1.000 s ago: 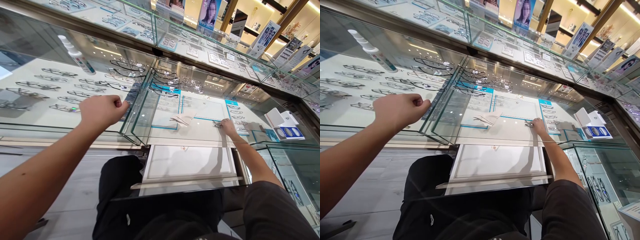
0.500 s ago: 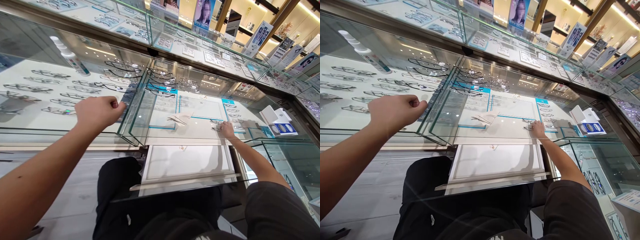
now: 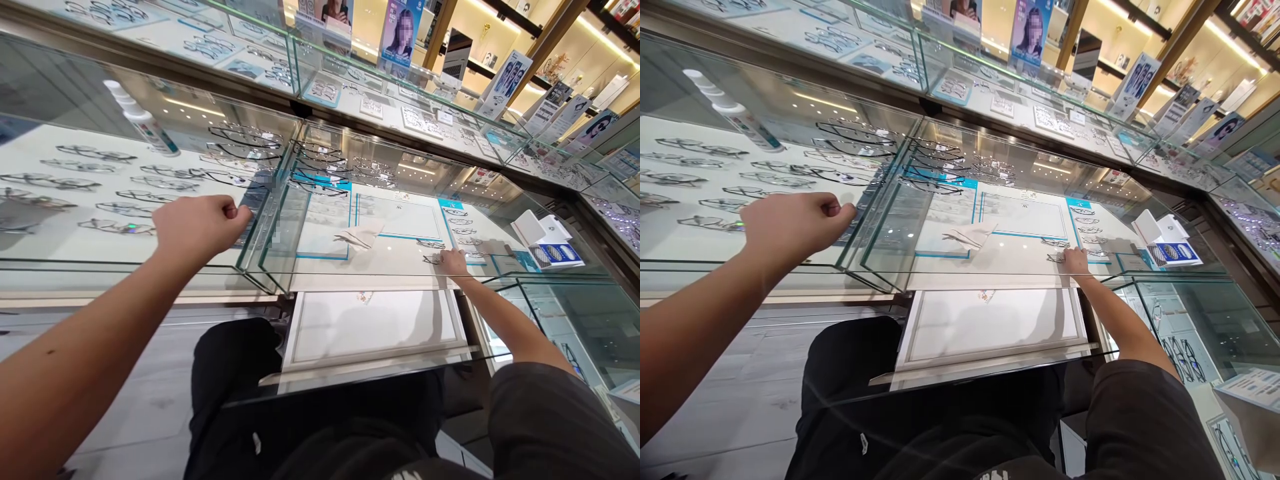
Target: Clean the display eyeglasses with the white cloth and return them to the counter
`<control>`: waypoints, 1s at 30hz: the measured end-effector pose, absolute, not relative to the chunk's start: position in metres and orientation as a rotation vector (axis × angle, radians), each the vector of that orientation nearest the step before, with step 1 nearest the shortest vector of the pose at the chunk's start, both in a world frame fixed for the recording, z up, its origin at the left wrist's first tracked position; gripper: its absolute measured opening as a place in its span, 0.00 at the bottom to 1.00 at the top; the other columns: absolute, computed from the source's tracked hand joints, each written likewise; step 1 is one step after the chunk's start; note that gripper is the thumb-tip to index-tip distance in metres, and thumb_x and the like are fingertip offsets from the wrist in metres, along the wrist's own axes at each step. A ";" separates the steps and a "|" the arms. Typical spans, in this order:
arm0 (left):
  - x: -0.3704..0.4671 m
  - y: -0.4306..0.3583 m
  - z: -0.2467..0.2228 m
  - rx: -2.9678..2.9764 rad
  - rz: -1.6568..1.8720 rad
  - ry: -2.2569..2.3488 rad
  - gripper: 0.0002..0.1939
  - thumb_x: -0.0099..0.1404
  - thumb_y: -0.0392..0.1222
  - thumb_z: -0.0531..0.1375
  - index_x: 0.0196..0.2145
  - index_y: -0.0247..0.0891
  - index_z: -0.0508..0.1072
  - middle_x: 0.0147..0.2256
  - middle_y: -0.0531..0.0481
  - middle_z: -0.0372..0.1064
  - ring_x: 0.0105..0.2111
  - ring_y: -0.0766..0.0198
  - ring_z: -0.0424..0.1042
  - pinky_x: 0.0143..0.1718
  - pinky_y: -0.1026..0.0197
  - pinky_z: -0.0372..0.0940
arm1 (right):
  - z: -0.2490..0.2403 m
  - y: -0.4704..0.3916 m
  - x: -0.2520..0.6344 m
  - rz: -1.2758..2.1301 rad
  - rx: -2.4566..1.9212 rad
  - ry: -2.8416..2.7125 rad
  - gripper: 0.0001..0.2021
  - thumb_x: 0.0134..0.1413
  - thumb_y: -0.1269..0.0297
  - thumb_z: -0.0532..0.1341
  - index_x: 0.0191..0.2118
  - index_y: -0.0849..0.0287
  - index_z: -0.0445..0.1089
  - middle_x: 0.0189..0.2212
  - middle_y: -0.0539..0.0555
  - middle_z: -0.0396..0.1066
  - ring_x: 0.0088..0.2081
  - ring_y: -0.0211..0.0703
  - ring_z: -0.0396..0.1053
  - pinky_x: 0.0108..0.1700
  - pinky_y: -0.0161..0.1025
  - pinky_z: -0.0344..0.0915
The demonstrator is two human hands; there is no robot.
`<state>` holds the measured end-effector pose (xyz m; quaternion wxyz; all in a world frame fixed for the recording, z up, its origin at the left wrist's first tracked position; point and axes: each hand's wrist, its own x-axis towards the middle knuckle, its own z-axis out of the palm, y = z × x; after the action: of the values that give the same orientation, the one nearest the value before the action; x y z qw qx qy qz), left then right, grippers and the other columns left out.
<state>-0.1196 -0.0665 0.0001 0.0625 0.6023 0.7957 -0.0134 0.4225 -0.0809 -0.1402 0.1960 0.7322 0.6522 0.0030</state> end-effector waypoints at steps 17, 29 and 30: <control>-0.123 -0.065 -0.006 1.786 -0.024 2.415 0.18 0.68 0.54 0.48 0.29 0.42 0.67 0.30 0.44 0.72 0.36 0.50 0.72 0.32 0.58 0.52 | -0.135 -0.031 0.409 -0.005 2.188 1.778 0.20 0.67 0.68 0.53 0.56 0.55 0.78 0.49 0.62 0.80 0.55 0.57 0.70 0.54 0.48 0.56; -0.124 -0.068 -0.002 1.803 -0.023 2.409 0.16 0.67 0.53 0.49 0.29 0.42 0.66 0.28 0.44 0.70 0.34 0.51 0.70 0.31 0.57 0.52 | -0.140 -0.030 0.415 0.030 2.115 1.849 0.22 0.67 0.71 0.51 0.52 0.54 0.82 0.50 0.63 0.79 0.54 0.57 0.69 0.55 0.49 0.54; -0.124 -0.068 -0.002 1.800 -0.014 2.405 0.16 0.67 0.53 0.49 0.29 0.42 0.66 0.28 0.44 0.70 0.34 0.50 0.70 0.31 0.57 0.52 | -0.140 -0.029 0.414 0.033 2.116 1.850 0.22 0.67 0.71 0.51 0.51 0.54 0.82 0.50 0.63 0.79 0.54 0.58 0.69 0.55 0.50 0.54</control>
<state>-0.1237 -0.0681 -0.0020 0.0685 0.5978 0.7987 -0.0045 0.4144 -0.0291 -0.1401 0.1646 0.7426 0.6491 0.0115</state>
